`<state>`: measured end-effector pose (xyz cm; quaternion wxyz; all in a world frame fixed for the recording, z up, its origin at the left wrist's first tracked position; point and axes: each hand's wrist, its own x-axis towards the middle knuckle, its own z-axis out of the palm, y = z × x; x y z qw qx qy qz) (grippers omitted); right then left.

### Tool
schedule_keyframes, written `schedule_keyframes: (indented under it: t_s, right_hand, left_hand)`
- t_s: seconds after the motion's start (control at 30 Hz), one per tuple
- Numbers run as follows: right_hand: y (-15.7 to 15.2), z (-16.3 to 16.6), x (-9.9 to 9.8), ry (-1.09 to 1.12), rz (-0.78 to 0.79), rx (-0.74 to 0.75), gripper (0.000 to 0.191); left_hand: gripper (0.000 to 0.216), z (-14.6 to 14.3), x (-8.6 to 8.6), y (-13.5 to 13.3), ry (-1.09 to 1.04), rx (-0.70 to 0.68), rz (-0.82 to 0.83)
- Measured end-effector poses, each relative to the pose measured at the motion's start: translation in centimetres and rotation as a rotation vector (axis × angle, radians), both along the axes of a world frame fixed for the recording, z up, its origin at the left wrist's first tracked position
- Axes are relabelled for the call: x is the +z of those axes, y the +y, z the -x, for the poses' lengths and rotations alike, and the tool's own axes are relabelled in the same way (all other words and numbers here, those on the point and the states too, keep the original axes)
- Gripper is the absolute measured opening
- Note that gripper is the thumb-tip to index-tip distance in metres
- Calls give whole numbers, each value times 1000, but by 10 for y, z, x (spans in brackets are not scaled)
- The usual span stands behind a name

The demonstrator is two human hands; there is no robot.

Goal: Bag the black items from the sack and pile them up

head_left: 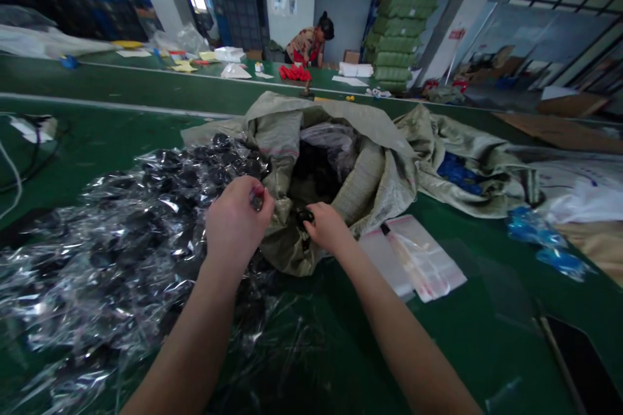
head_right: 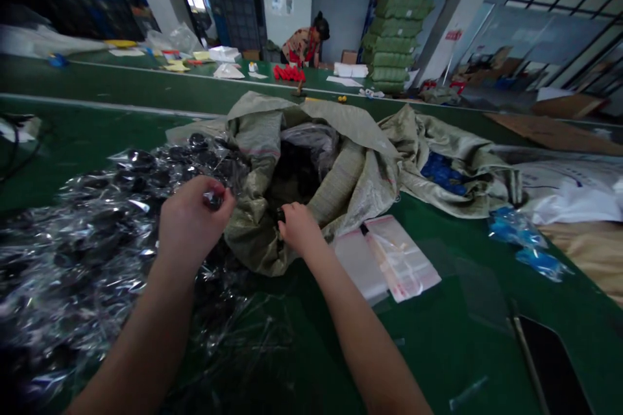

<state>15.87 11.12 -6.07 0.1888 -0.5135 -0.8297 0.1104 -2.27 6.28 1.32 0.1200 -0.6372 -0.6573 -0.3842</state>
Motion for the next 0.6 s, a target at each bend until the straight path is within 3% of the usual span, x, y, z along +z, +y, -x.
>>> schedule_keyframes:
  t_s: [0.1,0.23,0.27,0.33,0.4,0.43,0.6]
  right_hand:
    - [20,20,-12,-176,54,7,26]
    - [22,14,0,-140,27,-15,19]
    - [17,7,7,-90,0,-44,26]
    - [2,-7,24,402,-19,-193,40]
    - [-21,-17,39,796,-21,-194,50]
    - [-33,-19,45,889,-7,-148,52]
    - [-68,-13,52,740,104,82,44]
  left_hand:
    - [6,-7,-2,2,16,-19,65]
    - [9,-14,-6,3,31,-14,179]
    - [10,-16,-7,3,39,-5,203]
    - [12,-19,-9,3,59,12,241]
    - [14,-24,-10,2,89,1,274]
    - [14,-27,-11,1,106,-15,287]
    - [10,-36,-13,-3,135,-154,342]
